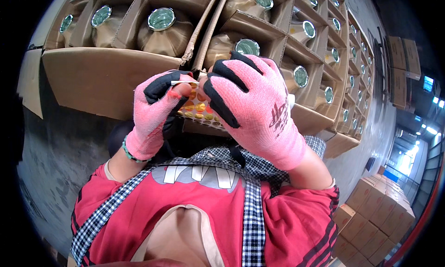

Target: The person applies round stickers to the tops of glass jars arranged in cardboard boxes. They peel stickers from a sheet and place them on each jar one by one, working across multiple boxes.

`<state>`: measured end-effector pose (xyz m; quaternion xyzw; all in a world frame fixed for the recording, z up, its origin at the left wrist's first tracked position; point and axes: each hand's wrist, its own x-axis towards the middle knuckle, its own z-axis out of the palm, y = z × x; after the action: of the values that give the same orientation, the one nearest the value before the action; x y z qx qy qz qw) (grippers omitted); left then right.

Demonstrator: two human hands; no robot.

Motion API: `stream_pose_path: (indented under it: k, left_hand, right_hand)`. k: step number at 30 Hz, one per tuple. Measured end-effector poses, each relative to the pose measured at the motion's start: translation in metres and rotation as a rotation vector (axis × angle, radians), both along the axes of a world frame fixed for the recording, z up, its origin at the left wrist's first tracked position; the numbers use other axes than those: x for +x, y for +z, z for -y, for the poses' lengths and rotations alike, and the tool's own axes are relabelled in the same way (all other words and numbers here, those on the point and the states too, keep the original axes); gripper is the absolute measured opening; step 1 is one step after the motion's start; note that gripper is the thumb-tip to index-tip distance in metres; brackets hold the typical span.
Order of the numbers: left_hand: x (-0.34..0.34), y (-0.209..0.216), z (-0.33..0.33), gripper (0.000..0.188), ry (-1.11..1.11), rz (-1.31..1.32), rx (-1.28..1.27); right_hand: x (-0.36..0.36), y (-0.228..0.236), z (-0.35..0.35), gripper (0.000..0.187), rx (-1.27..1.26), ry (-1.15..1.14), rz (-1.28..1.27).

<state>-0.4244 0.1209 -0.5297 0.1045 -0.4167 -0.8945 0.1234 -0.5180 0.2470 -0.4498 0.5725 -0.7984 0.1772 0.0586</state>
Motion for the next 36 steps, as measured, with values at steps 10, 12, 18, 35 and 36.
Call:
stream_pose_path:
  k: [10,12,18,35,36]
  left_hand:
    - [-0.001,0.001,0.0,0.019,0.032,0.055,-0.008]
    - [-0.001,0.0,0.0,0.018,0.041,0.06,-0.011]
    - [-0.003,-0.002,0.005,0.018,0.078,0.076,0.036]
    - [-0.003,-0.002,0.003,0.019,0.007,0.133,-0.023]
    - [-0.004,-0.001,0.003,0.02,0.011,0.126,-0.018]
  right_hand:
    - [0.0,-0.009,-0.001,0.025,0.014,0.05,-0.104]
    - [0.0,-0.008,0.0,0.026,0.024,0.032,-0.052]
    - [-0.031,0.01,0.01,0.014,-0.207,-0.055,0.376]
    - [-0.199,-0.069,0.076,0.028,0.651,-0.409,-0.373]
    - [-0.196,-0.067,0.07,0.028,0.542,-0.393,-0.505]
